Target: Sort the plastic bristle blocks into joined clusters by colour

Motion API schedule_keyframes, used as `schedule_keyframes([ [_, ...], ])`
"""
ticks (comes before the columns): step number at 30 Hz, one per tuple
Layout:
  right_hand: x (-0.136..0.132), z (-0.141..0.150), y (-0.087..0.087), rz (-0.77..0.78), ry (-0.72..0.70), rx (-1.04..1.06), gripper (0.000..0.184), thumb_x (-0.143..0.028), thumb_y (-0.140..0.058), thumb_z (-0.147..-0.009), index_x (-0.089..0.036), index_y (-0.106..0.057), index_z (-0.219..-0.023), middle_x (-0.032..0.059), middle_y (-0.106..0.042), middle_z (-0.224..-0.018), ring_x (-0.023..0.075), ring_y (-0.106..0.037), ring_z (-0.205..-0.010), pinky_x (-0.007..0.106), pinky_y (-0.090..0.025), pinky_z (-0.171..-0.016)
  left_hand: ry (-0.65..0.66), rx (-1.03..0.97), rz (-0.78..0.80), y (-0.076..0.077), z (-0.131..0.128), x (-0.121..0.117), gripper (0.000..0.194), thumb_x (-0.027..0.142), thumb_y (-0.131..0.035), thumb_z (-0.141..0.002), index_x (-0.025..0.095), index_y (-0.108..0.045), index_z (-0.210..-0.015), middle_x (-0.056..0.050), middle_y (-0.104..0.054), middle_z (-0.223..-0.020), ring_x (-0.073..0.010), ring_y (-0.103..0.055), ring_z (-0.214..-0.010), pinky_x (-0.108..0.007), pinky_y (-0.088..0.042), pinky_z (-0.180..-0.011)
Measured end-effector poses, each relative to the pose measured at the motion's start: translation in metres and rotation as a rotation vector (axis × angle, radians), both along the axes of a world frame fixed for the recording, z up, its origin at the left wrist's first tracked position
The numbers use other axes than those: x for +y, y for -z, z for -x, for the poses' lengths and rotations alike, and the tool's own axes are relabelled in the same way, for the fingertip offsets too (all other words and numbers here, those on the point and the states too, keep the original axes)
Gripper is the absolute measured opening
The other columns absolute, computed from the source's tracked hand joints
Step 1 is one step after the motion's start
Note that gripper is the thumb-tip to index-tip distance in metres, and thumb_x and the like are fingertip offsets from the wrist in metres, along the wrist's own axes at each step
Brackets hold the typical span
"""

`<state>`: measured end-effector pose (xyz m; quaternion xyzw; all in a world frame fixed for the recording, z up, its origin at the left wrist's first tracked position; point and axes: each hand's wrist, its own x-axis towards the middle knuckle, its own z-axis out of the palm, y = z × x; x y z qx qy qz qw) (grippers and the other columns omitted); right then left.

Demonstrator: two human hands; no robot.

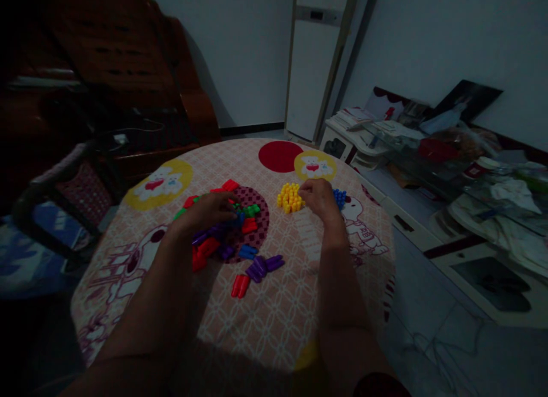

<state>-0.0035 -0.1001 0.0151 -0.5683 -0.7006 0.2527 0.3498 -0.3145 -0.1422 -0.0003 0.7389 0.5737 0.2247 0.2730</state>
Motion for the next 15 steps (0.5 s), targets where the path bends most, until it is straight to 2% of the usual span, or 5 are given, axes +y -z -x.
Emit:
schedule_keyframes([
  [4,-0.01,0.042,0.001,0.217,-0.336,0.146,0.017,-0.031,-0.066,-0.077,-0.015,-0.073,-0.078,-0.0004,-0.065,-0.061,0.0119,-0.059,-0.054,0.021,-0.043,-0.05,0.04,-0.262,-0.027,-0.006,-0.013,-0.003,0.04,0.03,-0.068,-0.073,0.019,-0.07,-0.112,-0.001,-0.07,-0.079,-0.0188,-0.065,-0.072,-0.027,-0.049,-0.063],
  [7,-0.016,0.062,0.003,0.303,-0.474,0.203,0.017,-0.032,-0.067,-0.078,-0.017,-0.073,-0.081,-0.0024,-0.063,-0.058,0.0103,-0.058,-0.052,0.019,-0.043,-0.049,0.064,-0.361,-0.041,-0.005,-0.029,-0.005,0.042,0.03,-0.069,-0.075,0.017,-0.069,-0.115,-0.002,-0.069,-0.078,-0.0166,-0.064,-0.069,-0.026,-0.049,-0.061],
  [11,-0.019,0.066,0.003,0.306,-0.471,0.187,0.011,-0.026,-0.065,-0.077,-0.017,-0.072,-0.077,-0.0037,-0.061,-0.055,0.0096,-0.055,-0.047,0.019,-0.041,-0.047,0.049,-0.414,-0.065,0.002,-0.046,-0.003,0.038,0.027,-0.07,-0.075,0.015,-0.068,-0.112,-0.005,-0.072,-0.084,-0.016,-0.067,-0.073,-0.027,-0.052,-0.066],
  [15,-0.017,0.05,-0.005,0.276,-0.397,0.09,0.009,-0.021,-0.065,-0.074,-0.016,-0.072,-0.074,-0.0024,-0.062,-0.056,0.0106,-0.056,-0.048,0.02,-0.042,-0.05,0.057,-0.473,-0.104,0.008,-0.05,0.0,0.041,0.028,-0.068,-0.079,0.015,-0.068,-0.118,-0.008,-0.075,-0.097,-0.0185,-0.07,-0.084,-0.03,-0.056,-0.074],
])
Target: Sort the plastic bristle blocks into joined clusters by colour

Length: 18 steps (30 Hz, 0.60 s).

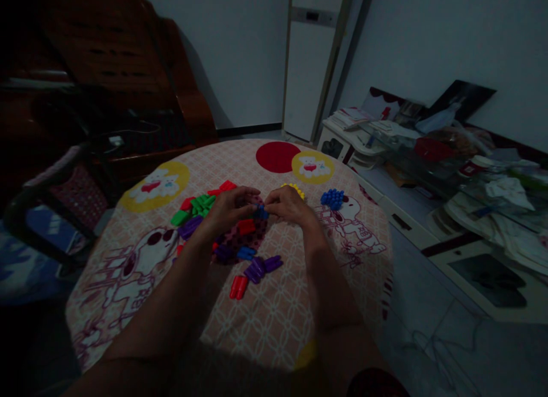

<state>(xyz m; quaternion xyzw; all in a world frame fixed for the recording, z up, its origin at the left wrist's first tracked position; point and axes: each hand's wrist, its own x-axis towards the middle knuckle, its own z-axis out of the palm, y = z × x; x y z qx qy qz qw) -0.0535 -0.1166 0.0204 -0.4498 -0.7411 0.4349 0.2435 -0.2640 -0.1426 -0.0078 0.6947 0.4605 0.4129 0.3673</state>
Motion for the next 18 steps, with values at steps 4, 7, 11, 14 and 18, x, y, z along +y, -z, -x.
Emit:
schedule_keyframes([
  [4,0.006,-0.044,-0.009,-0.2,0.217,-0.278,0.012,-0.018,-0.065,-0.072,-0.014,-0.075,-0.071,0.0004,-0.065,-0.058,0.0118,-0.058,-0.055,0.022,-0.043,-0.057,-0.022,0.017,-0.03,0.004,0.003,0.002,0.038,0.031,-0.067,-0.083,0.016,-0.069,-0.117,-0.008,-0.075,-0.101,-0.018,-0.069,-0.082,-0.031,-0.056,-0.073],
  [7,0.011,-0.085,-0.008,-0.273,0.471,-0.561,0.016,-0.016,-0.063,-0.073,-0.013,-0.079,-0.076,0.0049,-0.07,-0.063,0.0154,-0.064,-0.063,0.024,-0.045,-0.064,-0.028,0.037,-0.041,0.006,0.006,0.004,0.034,0.032,-0.066,-0.084,0.016,-0.072,-0.113,-0.007,-0.075,-0.093,-0.0177,-0.068,-0.078,-0.03,-0.055,-0.071],
  [11,0.016,-0.119,0.003,-0.276,0.609,-0.85,0.02,-0.012,-0.06,-0.076,-0.012,-0.08,-0.079,0.0112,-0.075,-0.071,0.0199,-0.069,-0.072,0.025,-0.045,-0.068,-0.005,0.057,-0.042,0.008,0.004,0.004,0.033,0.034,-0.065,-0.084,0.016,-0.073,-0.111,-0.006,-0.074,-0.09,-0.0181,-0.067,-0.078,-0.03,-0.054,-0.07],
  [14,0.019,-0.123,0.01,-0.302,0.617,-0.934,0.021,-0.012,-0.059,-0.078,-0.012,-0.08,-0.082,0.015,-0.078,-0.084,0.0229,-0.07,-0.081,0.027,-0.046,-0.071,0.012,0.069,-0.037,0.007,0.002,0.004,0.035,0.035,-0.066,-0.083,0.015,-0.074,-0.11,-0.006,-0.074,-0.09,-0.0183,-0.067,-0.078,-0.029,-0.054,-0.069],
  [18,0.019,-0.12,0.014,-0.342,0.616,-0.947,0.021,-0.011,-0.06,-0.078,-0.013,-0.08,-0.083,0.0164,-0.078,-0.09,0.0251,-0.071,-0.086,0.028,-0.047,-0.075,0.012,0.072,-0.032,0.006,0.004,0.003,0.034,0.035,-0.065,-0.084,0.015,-0.073,-0.11,-0.006,-0.074,-0.09,-0.0166,-0.065,-0.075,-0.028,-0.052,-0.067],
])
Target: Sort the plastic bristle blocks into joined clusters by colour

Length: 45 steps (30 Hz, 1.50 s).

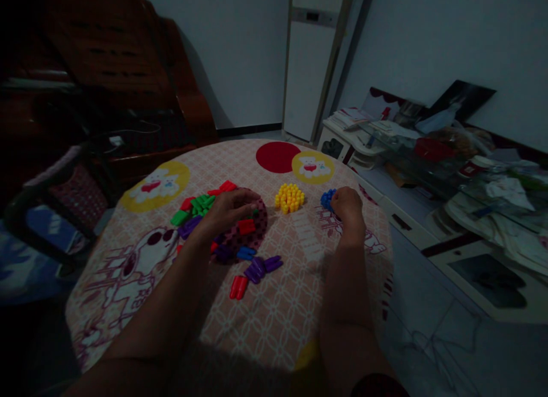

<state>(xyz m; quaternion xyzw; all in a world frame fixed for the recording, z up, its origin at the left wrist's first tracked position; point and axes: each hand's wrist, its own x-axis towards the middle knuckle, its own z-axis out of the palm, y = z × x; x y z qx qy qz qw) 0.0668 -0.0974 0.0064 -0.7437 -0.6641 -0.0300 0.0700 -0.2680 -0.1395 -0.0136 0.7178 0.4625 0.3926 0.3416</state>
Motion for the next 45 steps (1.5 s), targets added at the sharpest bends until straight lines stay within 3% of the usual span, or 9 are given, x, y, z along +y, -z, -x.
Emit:
schedule_keyframes([
  [8,0.003,-0.005,0.012,-0.029,-0.018,0.068,0.027,-0.011,-0.055,-0.082,-0.016,-0.08,-0.09,0.014,-0.078,-0.097,0.0246,-0.071,-0.093,0.03,-0.048,-0.081,0.017,0.022,0.014,-0.002,-0.001,-0.001,0.031,0.034,-0.064,-0.084,0.015,-0.073,-0.107,-0.007,-0.075,-0.094,-0.0171,-0.067,-0.079,-0.028,-0.053,-0.069],
  [13,0.005,-0.009,0.01,-0.094,0.018,0.135,0.023,-0.011,-0.056,-0.076,-0.015,-0.078,-0.08,0.0144,-0.078,-0.09,0.025,-0.07,-0.088,0.03,-0.048,-0.08,0.008,0.066,0.019,-0.008,0.006,-0.004,0.033,0.035,-0.062,-0.084,0.016,-0.072,-0.109,-0.006,-0.075,-0.095,-0.0184,-0.067,-0.082,-0.029,-0.053,-0.071],
  [19,0.002,-0.007,-0.004,-0.279,-0.001,0.318,0.022,-0.015,-0.055,-0.075,-0.015,-0.077,-0.079,0.0098,-0.074,-0.074,0.0221,-0.069,-0.073,0.029,-0.05,-0.07,-0.05,0.366,0.064,-0.01,0.024,-0.002,0.027,0.026,-0.062,-0.079,0.017,-0.074,-0.101,-0.003,-0.073,-0.082,-0.0183,-0.065,-0.076,-0.026,-0.048,-0.067],
  [25,0.0,0.013,-0.01,-0.256,-0.116,0.502,0.018,-0.02,-0.059,-0.075,-0.014,-0.076,-0.08,0.006,-0.07,-0.065,0.0192,-0.068,-0.064,0.027,-0.051,-0.065,-0.101,0.588,0.115,-0.011,0.033,-0.001,0.027,0.02,-0.061,-0.074,0.018,-0.077,-0.096,-0.005,-0.077,-0.089,-0.021,-0.069,-0.083,-0.027,-0.048,-0.071],
  [29,-0.002,0.023,-0.012,-0.235,-0.157,0.537,0.018,-0.021,-0.06,-0.076,-0.014,-0.076,-0.082,0.0067,-0.07,-0.066,0.0206,-0.069,-0.065,0.028,-0.052,-0.064,-0.123,0.614,0.149,-0.018,0.04,-0.004,0.021,0.021,-0.062,-0.073,0.017,-0.076,-0.088,-0.005,-0.077,-0.086,-0.0205,-0.069,-0.08,-0.026,-0.048,-0.071],
  [32,-0.003,0.027,-0.014,-0.203,-0.169,0.535,0.02,-0.022,-0.06,-0.078,-0.014,-0.076,-0.085,0.0084,-0.072,-0.069,0.0217,-0.07,-0.069,0.029,-0.052,-0.066,0.054,0.529,0.224,-0.023,0.037,-0.009,0.017,0.026,-0.065,-0.074,0.019,-0.076,-0.085,-0.001,-0.075,-0.079,-0.0178,-0.068,-0.073,-0.023,-0.046,-0.065],
  [35,-0.004,0.032,-0.016,-0.158,-0.17,0.509,0.021,-0.023,-0.06,-0.08,-0.014,-0.077,-0.088,0.0097,-0.073,-0.072,0.0224,-0.071,-0.073,0.028,-0.052,-0.068,0.288,0.555,0.269,-0.02,0.017,-0.017,0.021,0.024,-0.074,-0.066,0.022,-0.076,-0.087,0.001,-0.075,-0.079,-0.0178,-0.068,-0.074,-0.022,-0.044,-0.062],
  [40,-0.006,0.05,-0.019,-0.131,-0.228,0.452,0.019,-0.018,-0.059,-0.08,-0.015,-0.078,-0.084,0.0081,-0.074,-0.075,0.0207,-0.069,-0.076,0.028,-0.051,-0.071,0.303,0.82,0.195,-0.002,-0.026,-0.027,0.023,0.017,-0.083,-0.056,0.02,-0.074,-0.076,-0.004,-0.074,-0.078,-0.0221,-0.067,-0.073,-0.026,-0.04,-0.059],
  [45,-0.011,0.09,-0.019,-0.037,-0.427,0.435,0.014,-0.014,-0.064,-0.079,-0.016,-0.077,-0.079,0.0062,-0.075,-0.079,0.0175,-0.066,-0.077,0.027,-0.048,-0.075,0.409,0.773,0.22,0.001,-0.025,-0.023,0.019,0.011,-0.072,-0.063,0.02,-0.074,-0.079,-0.002,-0.074,-0.078,-0.0196,-0.066,-0.072,-0.025,-0.042,-0.061],
])
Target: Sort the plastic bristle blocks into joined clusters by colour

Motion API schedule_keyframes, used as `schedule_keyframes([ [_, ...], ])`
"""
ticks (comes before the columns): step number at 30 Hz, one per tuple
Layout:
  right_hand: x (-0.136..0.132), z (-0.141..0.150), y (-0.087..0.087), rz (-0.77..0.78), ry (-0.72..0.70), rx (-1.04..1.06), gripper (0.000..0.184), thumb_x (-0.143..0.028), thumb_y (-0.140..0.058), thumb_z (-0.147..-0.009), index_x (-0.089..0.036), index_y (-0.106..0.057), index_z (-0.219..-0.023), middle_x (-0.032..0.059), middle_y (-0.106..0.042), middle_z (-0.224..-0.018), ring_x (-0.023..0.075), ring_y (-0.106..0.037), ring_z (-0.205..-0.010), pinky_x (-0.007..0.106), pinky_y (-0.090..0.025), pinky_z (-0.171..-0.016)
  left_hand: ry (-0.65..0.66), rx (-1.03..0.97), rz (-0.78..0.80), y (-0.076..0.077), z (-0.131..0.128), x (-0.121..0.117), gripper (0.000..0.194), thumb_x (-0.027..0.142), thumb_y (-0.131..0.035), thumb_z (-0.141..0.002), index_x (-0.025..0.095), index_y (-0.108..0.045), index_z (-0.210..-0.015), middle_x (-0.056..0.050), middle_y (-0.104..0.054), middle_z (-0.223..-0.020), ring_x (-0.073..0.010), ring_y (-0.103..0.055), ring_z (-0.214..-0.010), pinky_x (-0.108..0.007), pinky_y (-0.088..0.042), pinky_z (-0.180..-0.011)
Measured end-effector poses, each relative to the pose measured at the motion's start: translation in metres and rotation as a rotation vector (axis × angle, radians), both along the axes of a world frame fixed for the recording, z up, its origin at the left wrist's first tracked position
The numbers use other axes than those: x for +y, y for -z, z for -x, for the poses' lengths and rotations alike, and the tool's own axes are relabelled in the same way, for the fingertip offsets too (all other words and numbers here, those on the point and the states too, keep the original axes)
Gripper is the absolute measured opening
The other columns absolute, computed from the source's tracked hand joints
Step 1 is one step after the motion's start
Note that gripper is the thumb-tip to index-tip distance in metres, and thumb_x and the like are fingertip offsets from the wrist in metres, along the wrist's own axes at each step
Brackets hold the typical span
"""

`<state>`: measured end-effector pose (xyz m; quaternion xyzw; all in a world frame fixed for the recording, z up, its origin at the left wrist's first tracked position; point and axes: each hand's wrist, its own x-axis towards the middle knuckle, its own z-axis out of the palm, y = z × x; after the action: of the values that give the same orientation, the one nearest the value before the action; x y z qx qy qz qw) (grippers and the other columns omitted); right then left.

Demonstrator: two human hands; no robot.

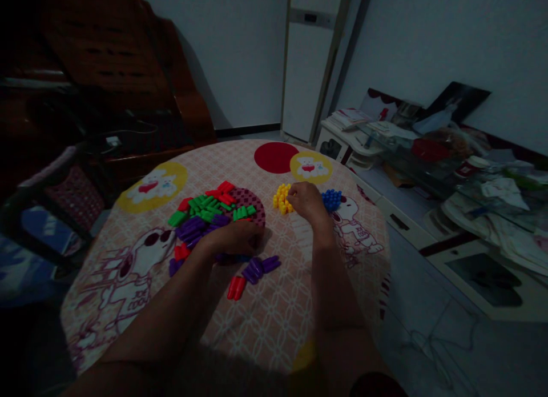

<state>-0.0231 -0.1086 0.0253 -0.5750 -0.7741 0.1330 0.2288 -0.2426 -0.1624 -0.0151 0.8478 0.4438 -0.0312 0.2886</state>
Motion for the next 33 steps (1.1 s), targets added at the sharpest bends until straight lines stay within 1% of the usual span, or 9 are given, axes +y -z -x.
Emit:
schedule_keyframes([
  [6,-0.008,0.034,0.002,0.15,-0.254,0.058,0.009,-0.014,-0.069,-0.081,-0.016,-0.076,-0.074,0.001,-0.069,-0.067,0.0131,-0.063,-0.07,0.022,-0.043,-0.069,-0.031,-0.114,0.103,-0.008,0.012,0.001,0.017,0.021,-0.077,-0.069,0.019,-0.072,-0.085,-0.002,-0.076,-0.081,-0.0178,-0.068,-0.075,-0.023,-0.043,-0.061],
  [10,-0.007,0.026,0.002,0.131,-0.22,0.079,0.01,-0.014,-0.069,-0.08,-0.016,-0.075,-0.073,0.0014,-0.069,-0.067,0.0135,-0.063,-0.069,0.022,-0.043,-0.068,-0.02,-0.039,0.068,-0.006,0.008,-0.007,0.03,0.024,-0.086,-0.059,0.02,-0.072,-0.085,-0.001,-0.074,-0.078,-0.0174,-0.065,-0.07,-0.023,-0.039,-0.057],
  [14,-0.003,0.011,0.0,0.117,-0.172,0.116,0.012,-0.013,-0.066,-0.08,-0.015,-0.076,-0.074,0.0018,-0.069,-0.067,0.014,-0.063,-0.069,0.023,-0.044,-0.068,-0.045,-0.031,0.036,-0.007,0.014,-0.008,0.011,0.024,-0.073,-0.074,0.02,-0.073,-0.084,-0.002,-0.075,-0.082,-0.0164,-0.065,-0.072,-0.022,-0.04,-0.06],
  [17,-0.001,0.004,0.0,0.128,-0.169,0.148,0.013,-0.014,-0.064,-0.08,-0.014,-0.076,-0.077,0.0019,-0.068,-0.066,0.0131,-0.062,-0.065,0.023,-0.045,-0.065,-0.067,-0.087,0.108,-0.013,0.024,-0.006,0.014,0.018,-0.066,-0.076,0.021,-0.074,-0.087,-0.002,-0.076,-0.082,-0.0169,-0.067,-0.073,-0.023,-0.042,-0.062],
  [20,0.0,0.001,0.001,0.149,-0.164,0.199,0.012,-0.015,-0.064,-0.079,-0.014,-0.076,-0.078,0.0021,-0.068,-0.066,0.0122,-0.061,-0.062,0.023,-0.045,-0.063,-0.041,-0.131,0.191,-0.017,0.026,-0.007,0.022,0.017,-0.074,-0.068,0.022,-0.074,-0.089,-0.001,-0.075,-0.082,-0.0184,-0.067,-0.074,-0.023,-0.042,-0.061],
  [24,-0.001,0.001,0.0,0.157,-0.141,0.217,0.01,-0.016,-0.066,-0.078,-0.013,-0.076,-0.079,0.002,-0.068,-0.066,0.012,-0.061,-0.061,0.022,-0.045,-0.061,-0.039,0.034,0.063,-0.011,0.006,-0.017,0.03,0.019,-0.085,-0.056,0.021,-0.071,-0.083,-0.003,-0.073,-0.079,-0.021,-0.064,-0.073,-0.026,-0.04,-0.061],
  [27,-0.002,0.0,-0.001,0.151,-0.126,0.205,0.01,-0.015,-0.067,-0.078,-0.013,-0.076,-0.08,0.0023,-0.068,-0.066,0.0125,-0.062,-0.061,0.023,-0.045,-0.061,-0.008,0.128,-0.032,-0.002,-0.01,-0.027,0.022,0.015,-0.078,-0.061,0.021,-0.07,-0.081,-0.004,-0.072,-0.079,-0.0207,-0.062,-0.07,-0.027,-0.039,-0.061],
  [30,-0.002,0.001,-0.001,0.144,-0.132,0.214,0.011,-0.016,-0.066,-0.078,-0.012,-0.076,-0.081,0.0023,-0.068,-0.066,0.0121,-0.062,-0.06,0.022,-0.045,-0.06,0.026,0.06,-0.01,0.001,-0.015,-0.029,0.015,0.011,-0.07,-0.067,0.02,-0.069,-0.079,-0.003,-0.071,-0.076,-0.0179,-0.06,-0.066,-0.026,-0.038,-0.059],
  [33,-0.004,0.004,-0.002,0.177,-0.166,0.243,0.012,-0.015,-0.065,-0.077,-0.012,-0.077,-0.081,0.0017,-0.068,-0.064,0.011,-0.06,-0.056,0.021,-0.045,-0.057,-0.067,-0.108,0.006,0.002,-0.013,-0.022,0.014,0.013,-0.069,-0.071,0.019,-0.069,-0.084,-0.002,-0.072,-0.079,-0.0166,-0.062,-0.07,-0.024,-0.04,-0.061],
])
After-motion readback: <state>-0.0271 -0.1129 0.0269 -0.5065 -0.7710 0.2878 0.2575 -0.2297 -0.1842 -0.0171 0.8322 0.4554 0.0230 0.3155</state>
